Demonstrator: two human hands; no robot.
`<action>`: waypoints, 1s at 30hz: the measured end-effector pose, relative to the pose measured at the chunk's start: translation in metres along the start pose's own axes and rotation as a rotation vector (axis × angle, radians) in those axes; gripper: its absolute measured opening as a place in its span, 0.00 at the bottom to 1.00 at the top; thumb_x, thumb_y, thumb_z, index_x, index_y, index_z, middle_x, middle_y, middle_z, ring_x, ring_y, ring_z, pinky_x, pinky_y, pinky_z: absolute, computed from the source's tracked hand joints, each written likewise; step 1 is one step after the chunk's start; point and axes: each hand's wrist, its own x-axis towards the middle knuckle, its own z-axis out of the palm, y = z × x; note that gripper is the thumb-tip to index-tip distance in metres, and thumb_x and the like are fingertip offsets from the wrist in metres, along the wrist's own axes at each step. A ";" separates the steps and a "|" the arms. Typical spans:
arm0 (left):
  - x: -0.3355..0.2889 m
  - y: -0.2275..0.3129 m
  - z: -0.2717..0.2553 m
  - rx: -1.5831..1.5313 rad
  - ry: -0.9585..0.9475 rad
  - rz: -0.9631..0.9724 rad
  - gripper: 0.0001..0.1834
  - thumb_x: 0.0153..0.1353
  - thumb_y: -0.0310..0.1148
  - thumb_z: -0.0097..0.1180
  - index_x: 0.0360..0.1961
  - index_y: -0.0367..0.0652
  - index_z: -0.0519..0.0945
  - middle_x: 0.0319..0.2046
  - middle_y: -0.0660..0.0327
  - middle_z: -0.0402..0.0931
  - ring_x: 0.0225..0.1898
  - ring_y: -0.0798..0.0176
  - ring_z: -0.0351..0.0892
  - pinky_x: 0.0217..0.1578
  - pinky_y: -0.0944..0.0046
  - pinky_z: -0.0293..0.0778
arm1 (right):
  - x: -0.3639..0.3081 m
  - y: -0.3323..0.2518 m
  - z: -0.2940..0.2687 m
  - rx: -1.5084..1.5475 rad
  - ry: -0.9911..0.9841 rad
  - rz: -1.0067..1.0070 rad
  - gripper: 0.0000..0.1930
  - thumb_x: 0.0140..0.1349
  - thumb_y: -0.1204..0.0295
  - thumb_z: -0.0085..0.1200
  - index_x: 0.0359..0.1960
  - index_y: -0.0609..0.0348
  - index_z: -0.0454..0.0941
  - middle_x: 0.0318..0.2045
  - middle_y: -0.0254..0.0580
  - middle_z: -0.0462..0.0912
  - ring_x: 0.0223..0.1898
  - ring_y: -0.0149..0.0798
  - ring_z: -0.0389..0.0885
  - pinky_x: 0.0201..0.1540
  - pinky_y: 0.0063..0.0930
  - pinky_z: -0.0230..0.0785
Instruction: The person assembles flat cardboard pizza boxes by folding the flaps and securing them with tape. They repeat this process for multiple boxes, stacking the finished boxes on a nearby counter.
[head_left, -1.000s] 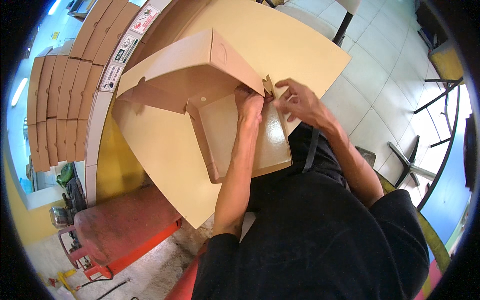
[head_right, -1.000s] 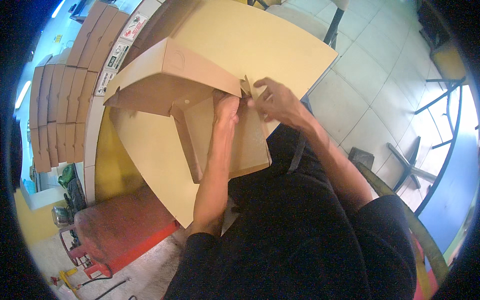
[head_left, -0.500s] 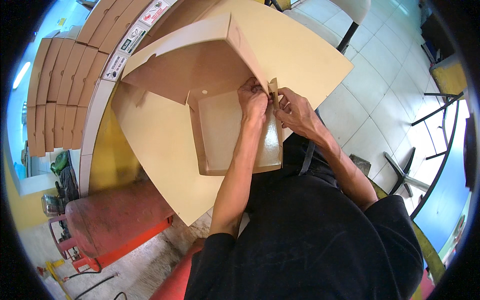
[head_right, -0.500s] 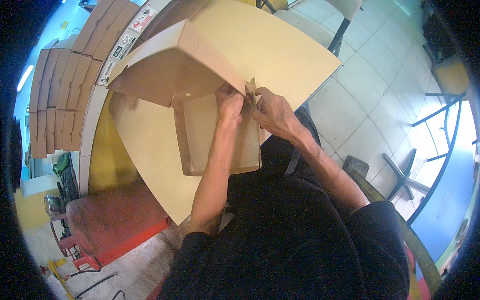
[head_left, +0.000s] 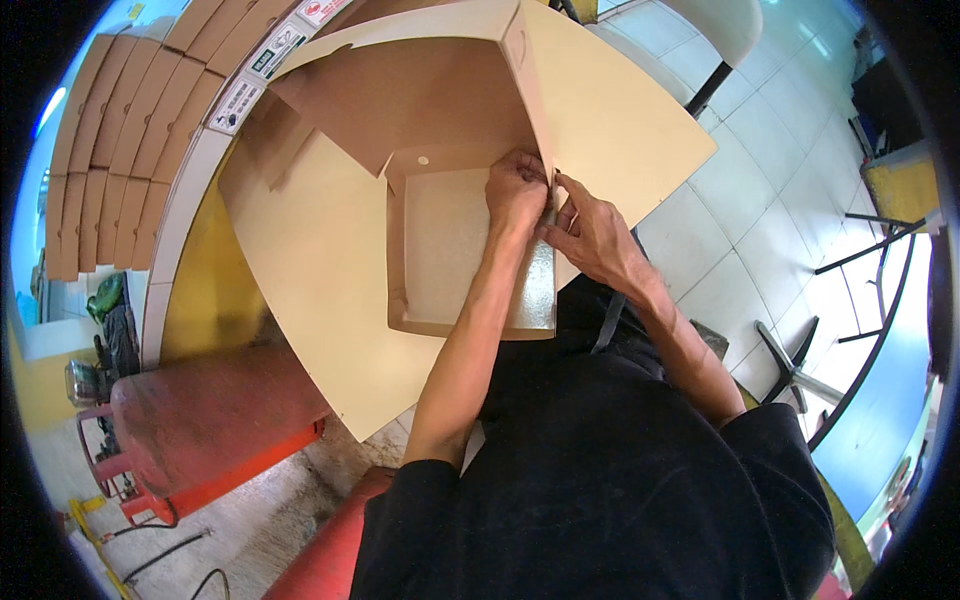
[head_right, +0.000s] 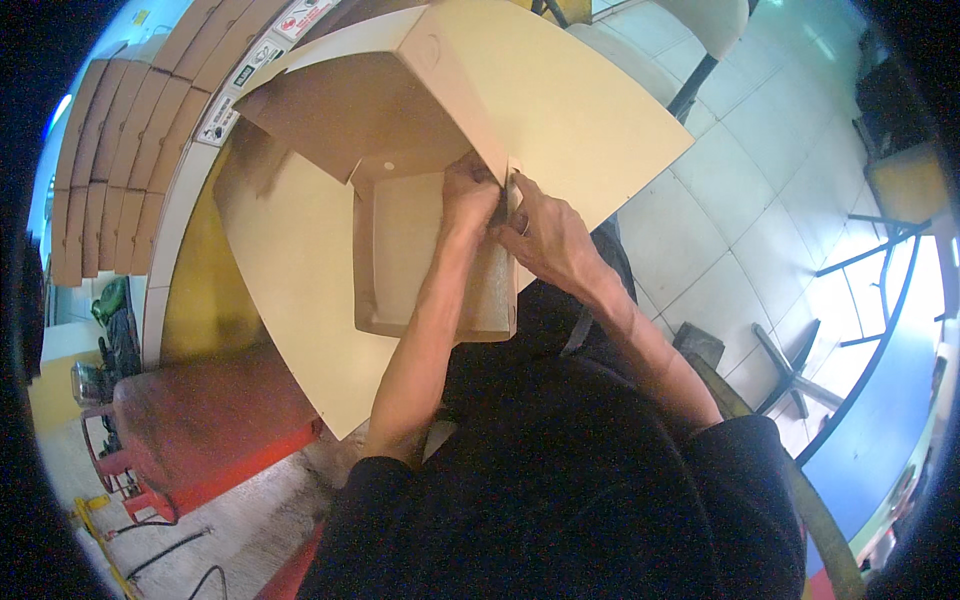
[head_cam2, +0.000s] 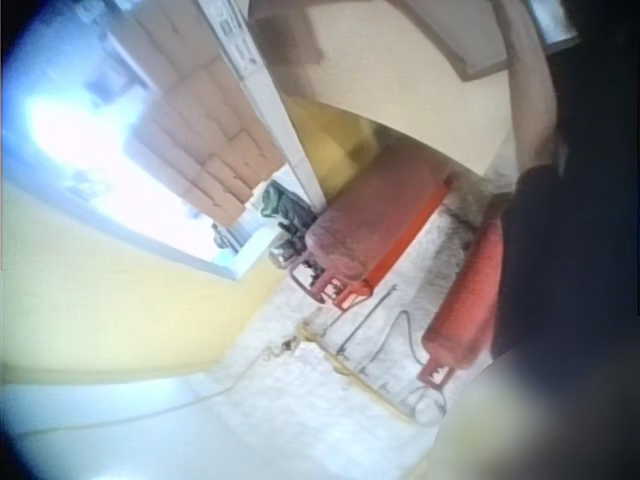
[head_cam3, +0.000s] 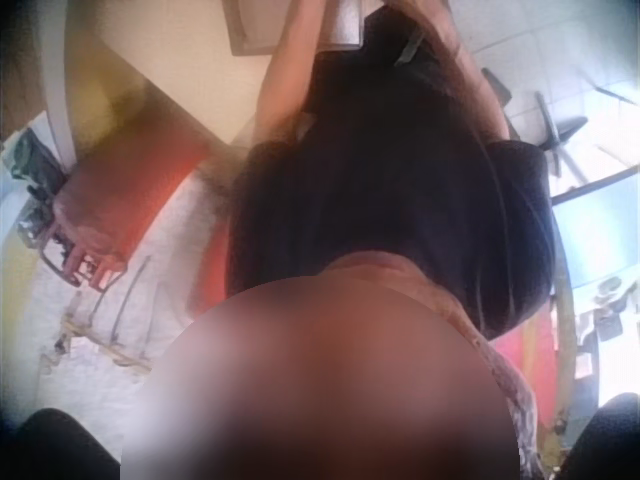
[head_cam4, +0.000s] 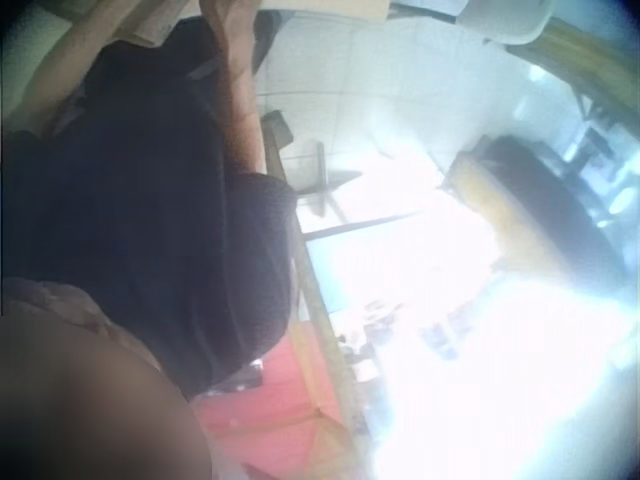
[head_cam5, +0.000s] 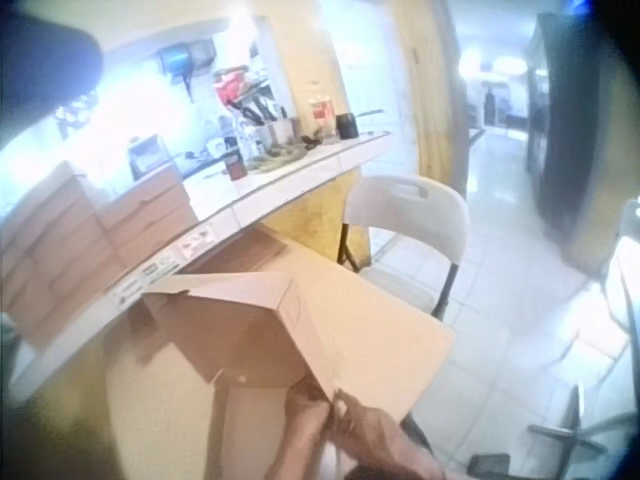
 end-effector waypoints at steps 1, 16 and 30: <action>-0.002 0.000 0.000 0.147 -0.002 0.063 0.06 0.52 0.19 0.58 0.32 0.37 0.82 0.24 0.54 0.82 0.26 0.54 0.82 0.30 0.55 0.78 | 0.000 -0.005 -0.004 0.010 -0.018 0.016 0.29 0.58 0.75 0.58 0.63 0.74 0.71 0.28 0.57 0.84 0.30 0.52 0.86 0.36 0.44 0.77; -0.031 -0.039 -0.116 -0.327 0.445 -0.121 0.22 0.64 0.37 0.69 0.52 0.34 0.78 0.40 0.61 0.79 0.36 0.67 0.74 0.38 0.61 0.74 | 0.071 0.044 -0.066 -0.312 0.218 -0.098 0.12 0.64 0.70 0.58 0.43 0.64 0.86 0.35 0.51 0.86 0.32 0.44 0.84 0.39 0.37 0.76; -0.005 -0.032 -0.121 -0.390 0.211 -0.218 0.16 0.64 0.37 0.65 0.46 0.37 0.85 0.38 0.58 0.84 0.38 0.64 0.80 0.41 0.63 0.75 | 0.059 -0.052 -0.028 -0.415 0.215 -0.243 0.13 0.65 0.65 0.62 0.46 0.60 0.86 0.34 0.49 0.86 0.34 0.46 0.86 0.38 0.38 0.77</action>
